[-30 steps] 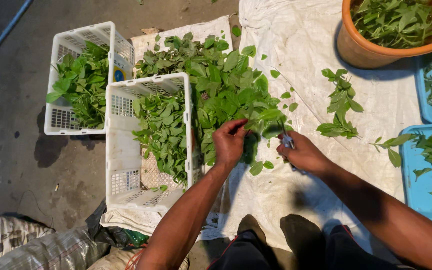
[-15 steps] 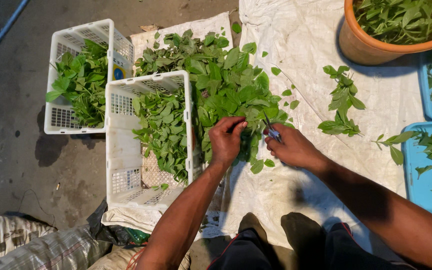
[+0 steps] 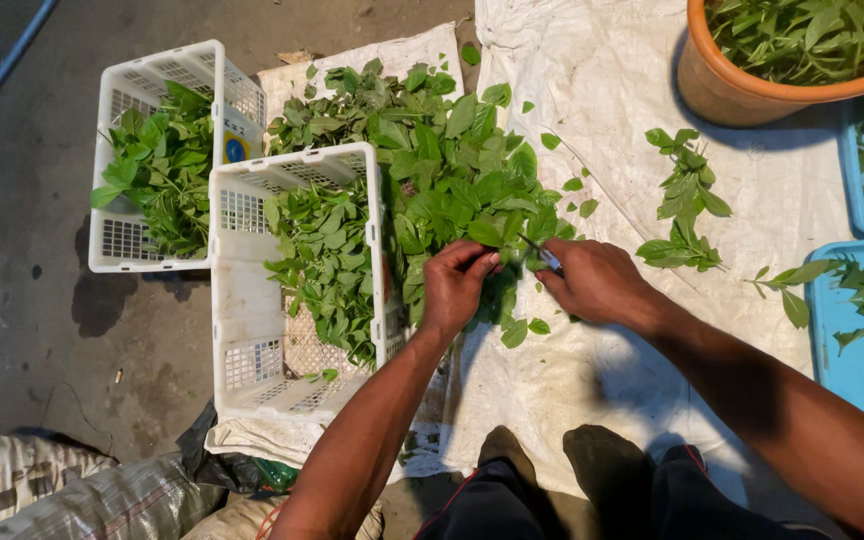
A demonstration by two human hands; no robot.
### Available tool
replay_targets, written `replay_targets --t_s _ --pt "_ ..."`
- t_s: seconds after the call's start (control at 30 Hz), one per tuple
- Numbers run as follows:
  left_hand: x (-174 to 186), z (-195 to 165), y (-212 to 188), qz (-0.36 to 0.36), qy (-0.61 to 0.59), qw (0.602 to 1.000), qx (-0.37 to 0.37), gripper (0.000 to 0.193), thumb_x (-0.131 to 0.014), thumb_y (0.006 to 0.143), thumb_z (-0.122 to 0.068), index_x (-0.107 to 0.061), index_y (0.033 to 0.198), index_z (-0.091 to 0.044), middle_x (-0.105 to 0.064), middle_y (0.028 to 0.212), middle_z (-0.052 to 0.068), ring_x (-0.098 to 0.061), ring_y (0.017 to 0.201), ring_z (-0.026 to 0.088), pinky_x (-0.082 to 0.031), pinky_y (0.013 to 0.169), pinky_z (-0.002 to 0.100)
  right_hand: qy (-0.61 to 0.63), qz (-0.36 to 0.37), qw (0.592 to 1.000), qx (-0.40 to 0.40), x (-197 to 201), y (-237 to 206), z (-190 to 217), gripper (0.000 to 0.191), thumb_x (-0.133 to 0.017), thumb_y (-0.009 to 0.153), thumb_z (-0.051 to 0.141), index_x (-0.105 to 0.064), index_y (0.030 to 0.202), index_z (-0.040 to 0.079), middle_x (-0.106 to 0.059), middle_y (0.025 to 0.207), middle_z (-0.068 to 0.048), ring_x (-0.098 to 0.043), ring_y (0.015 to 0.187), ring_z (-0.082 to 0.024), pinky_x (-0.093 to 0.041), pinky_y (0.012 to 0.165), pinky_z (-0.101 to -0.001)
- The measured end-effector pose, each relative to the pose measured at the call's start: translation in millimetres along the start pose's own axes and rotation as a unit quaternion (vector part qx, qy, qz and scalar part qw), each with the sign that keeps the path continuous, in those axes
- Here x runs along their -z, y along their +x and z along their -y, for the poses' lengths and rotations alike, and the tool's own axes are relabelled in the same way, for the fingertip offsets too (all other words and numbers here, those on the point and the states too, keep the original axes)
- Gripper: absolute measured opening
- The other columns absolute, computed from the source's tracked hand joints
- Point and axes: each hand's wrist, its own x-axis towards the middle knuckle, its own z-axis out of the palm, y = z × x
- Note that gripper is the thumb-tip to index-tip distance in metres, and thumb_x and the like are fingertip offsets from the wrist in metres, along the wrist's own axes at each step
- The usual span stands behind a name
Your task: The person uses shears to trim leaves from stems over a white tarp. Trimmed leaves are placed into white crates, while stems are set aside on the tarp. The work area includes a bucket and blue trays containing additional greens.
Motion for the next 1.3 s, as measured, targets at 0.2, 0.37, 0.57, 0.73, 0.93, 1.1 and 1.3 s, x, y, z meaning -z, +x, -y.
replay_targets --t_s 0.2,0.37,0.57,0.73,0.93,1.1,1.3 --pt "1.4 -1.2 -1.5 0.037 0.041 0.998 0.013 0.013 -0.071 0.092 0.005 -0.076 0.104 0.005 -0.072 0.099 0.013 -0.072 0.085 0.016 -0.065 0.078 0.027 0.005 0.050 0.997 -0.052 7.5 3.8 4.3 0.031 -0.062 0.096 0.033 -0.068 0.116 0.009 -0.074 0.076 -0.017 -0.073 0.071 -0.036 -0.056 0.074 -0.0508" --pt "9.3 -5.3 0.4 0.060 0.047 0.997 -0.007 0.019 -0.067 0.093 0.006 -0.075 0.109 0.003 -0.072 0.103 0.012 -0.073 0.088 0.017 -0.064 0.081 0.028 -0.070 0.073 0.995 -0.022 26.7 1.4 -1.1 0.035 -0.069 0.090 0.035 -0.067 0.116 0.012 -0.074 0.084 -0.016 -0.072 0.081 -0.036 -0.054 0.078 -0.0521" --pt "13.5 -11.0 -2.5 0.103 0.189 0.975 -0.055 0.020 -0.074 0.089 0.002 -0.079 0.108 -0.003 -0.074 0.097 0.009 -0.072 0.088 0.019 -0.059 0.079 0.030 -0.110 0.089 0.989 0.051 38.9 8.0 1.5 0.030 -0.072 0.085 0.029 -0.068 0.110 0.013 -0.074 0.095 -0.012 -0.071 0.092 -0.034 -0.054 0.082 -0.0527" --pt "15.6 -0.9 -1.8 0.127 0.143 0.981 -0.028 0.018 -0.074 0.090 0.001 -0.078 0.108 -0.002 -0.073 0.100 0.010 -0.071 0.089 0.018 -0.061 0.080 0.029 -0.138 0.123 0.983 -0.006 39.6 11.6 -4.7 0.022 -0.068 0.093 0.029 -0.068 0.111 0.017 -0.074 0.081 -0.014 -0.074 0.080 -0.034 -0.055 0.083 -0.0500" --pt "21.4 13.2 -2.5 0.179 -0.009 0.983 0.047 0.015 -0.072 0.094 0.002 -0.075 0.108 0.004 -0.069 0.102 0.010 -0.070 0.088 0.016 -0.063 0.078 0.027 -0.140 0.058 0.986 0.068 33.1 11.0 -25.5 0.018 -0.072 0.079 0.022 -0.070 0.095 0.014 -0.074 0.080 -0.011 -0.072 0.077 -0.033 -0.055 0.073 -0.0526" --pt "19.7 14.8 -2.7 0.196 -0.026 0.974 0.108 0.017 -0.070 0.094 0.001 -0.074 0.110 0.005 -0.071 0.101 0.009 -0.073 0.084 0.016 -0.064 0.076 0.027 -0.131 0.038 0.982 0.128 22.1 8.1 -25.1 0.015 -0.073 0.078 0.021 -0.070 0.090 0.013 -0.073 0.077 -0.009 -0.072 0.075 -0.031 -0.055 0.071 -0.0504" --pt "18.0 19.6 -4.0 0.212 -0.047 0.968 0.124 0.017 -0.071 0.095 -0.001 -0.074 0.110 0.006 -0.070 0.101 0.011 -0.073 0.083 0.016 -0.063 0.075 0.028 -0.109 0.071 0.984 0.120 14.3 9.8 -22.1 0.014 -0.071 0.085 0.024 -0.070 0.093 0.012 -0.073 0.072 -0.011 -0.071 0.066 -0.028 -0.055 0.071 -0.0478"
